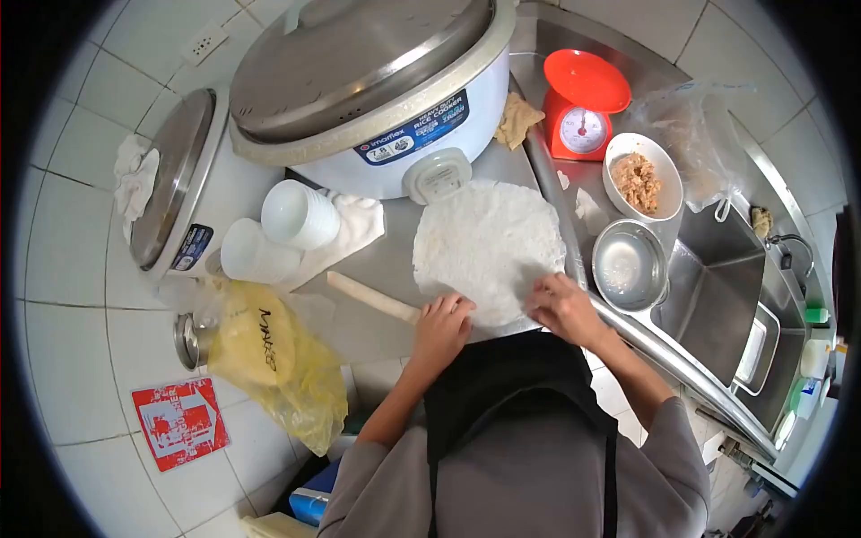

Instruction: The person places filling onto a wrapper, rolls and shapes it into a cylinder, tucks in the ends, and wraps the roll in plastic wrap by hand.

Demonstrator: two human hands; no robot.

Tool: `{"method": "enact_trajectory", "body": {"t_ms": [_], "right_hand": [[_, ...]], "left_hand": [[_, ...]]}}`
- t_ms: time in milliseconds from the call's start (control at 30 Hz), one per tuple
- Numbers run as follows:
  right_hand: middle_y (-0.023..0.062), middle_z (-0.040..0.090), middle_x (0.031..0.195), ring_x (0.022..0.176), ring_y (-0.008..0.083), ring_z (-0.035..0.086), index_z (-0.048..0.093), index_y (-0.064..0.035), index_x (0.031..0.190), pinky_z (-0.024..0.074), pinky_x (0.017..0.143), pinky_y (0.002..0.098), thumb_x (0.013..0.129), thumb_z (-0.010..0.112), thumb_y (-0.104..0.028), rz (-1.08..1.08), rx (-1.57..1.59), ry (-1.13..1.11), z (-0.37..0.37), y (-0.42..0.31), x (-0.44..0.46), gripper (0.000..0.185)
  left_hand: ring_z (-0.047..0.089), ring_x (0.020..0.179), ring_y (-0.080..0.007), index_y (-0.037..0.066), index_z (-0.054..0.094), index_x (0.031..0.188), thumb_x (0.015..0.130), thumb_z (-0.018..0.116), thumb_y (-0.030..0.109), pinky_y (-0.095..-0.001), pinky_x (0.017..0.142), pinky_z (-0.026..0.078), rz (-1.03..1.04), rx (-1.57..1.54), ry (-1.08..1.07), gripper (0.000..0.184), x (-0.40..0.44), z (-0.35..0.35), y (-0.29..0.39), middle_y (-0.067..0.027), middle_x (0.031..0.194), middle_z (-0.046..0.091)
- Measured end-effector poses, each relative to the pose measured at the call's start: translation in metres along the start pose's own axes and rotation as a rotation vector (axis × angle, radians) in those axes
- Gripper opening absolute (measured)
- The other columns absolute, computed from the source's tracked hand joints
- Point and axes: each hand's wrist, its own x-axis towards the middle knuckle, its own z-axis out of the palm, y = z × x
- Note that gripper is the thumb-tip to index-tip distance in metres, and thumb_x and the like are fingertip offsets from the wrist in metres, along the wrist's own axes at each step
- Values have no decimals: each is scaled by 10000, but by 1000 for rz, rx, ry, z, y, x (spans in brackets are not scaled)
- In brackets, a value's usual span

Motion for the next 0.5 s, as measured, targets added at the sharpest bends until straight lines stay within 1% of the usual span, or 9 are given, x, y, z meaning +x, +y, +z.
{"method": "enact_trajectory", "body": {"t_ms": [100, 167, 200, 267, 300, 367, 433, 467, 500], "right_hand": [[83, 546, 1008, 1000, 266, 515, 665, -99, 902, 427, 831, 394, 713, 698, -162, -43, -36, 41, 8, -4, 2, 202], [78, 543, 1015, 993, 260, 515, 667, -88, 897, 430, 838, 378, 707, 699, -164, -75, -110, -62, -6, 0, -8, 208], [92, 560, 1036, 1009, 279, 521, 666, -71, 898, 439, 853, 384, 707, 687, -152, -71, -17, -62, -18, 1, -10, 208], [122, 581, 1049, 1014, 310, 535, 667, -56, 887, 446, 866, 399, 712, 671, -136, 12, 12, 154, -44, 25, -1, 192], [158, 594, 1040, 996, 343, 553, 653, -41, 934, 450, 865, 416, 722, 665, -133, 156, -31, 294, -60, 47, 1, 231], [188, 590, 1099, 1016, 373, 559, 604, 0, 1062, 427, 926, 423, 754, 659, -135, 376, -35, 523, -95, 117, 15, 341], [237, 495, 1269, 1156, 390, 490, 503, 49, 1205, 393, 987, 416, 707, 722, -235, 682, -301, 389, -126, 183, 25, 613], [237, 495, 1269, 1156, 390, 490, 503, 49, 1205, 393, 987, 416, 707, 722, -235, 690, -307, 411, -126, 200, 27, 613], [290, 416, 1317, 1219, 409, 421, 399, 71, 1278, 357, 1024, 406, 662, 738, -320, 708, -393, 284, -126, 216, 30, 805]], "left_hand": [[530, 985, -239, 127, 595, 994, 741, 651, 147, -392, 788, 384, 36, 70, -48, 260, -7, -13, -4, -47, 1027, 564], [534, 972, -239, 125, 602, 966, 758, 641, 151, -383, 781, 382, 63, 13, -83, 213, -8, -7, 4, -50, 1012, 563], [534, 972, -239, 125, 602, 966, 758, 641, 151, -383, 781, 382, 95, -3, -86, 213, -3, -6, 6, -50, 1012, 563], [541, 967, -247, 113, 614, 961, 779, 628, 151, -380, 797, 383, 24, -38, -84, 187, 8, -12, 5, -55, 1007, 565], [541, 967, -247, 113, 614, 961, 779, 628, 151, -380, 797, 383, 47, -40, -88, 187, 17, -15, 9, -55, 1007, 565], [546, 968, -263, 97, 624, 979, 790, 619, 139, -385, 836, 378, 41, -97, -38, 193, 42, -25, 19, -66, 1016, 568], [567, 943, -261, 82, 621, 1016, 819, 608, 131, -373, 803, 415, 117, -139, -21, 204, 76, -23, 33, -83, 1024, 573], [579, 927, -246, 77, 617, 1026, 841, 602, 145, -358, 766, 435, 110, -309, -60, 198, 97, -16, 43, -89, 1019, 576], [590, 912, -231, 71, 613, 1036, 863, 595, 158, -344, 730, 456, 104, -478, -102, 194, 120, -8, 53, -95, 1014, 580]]}}
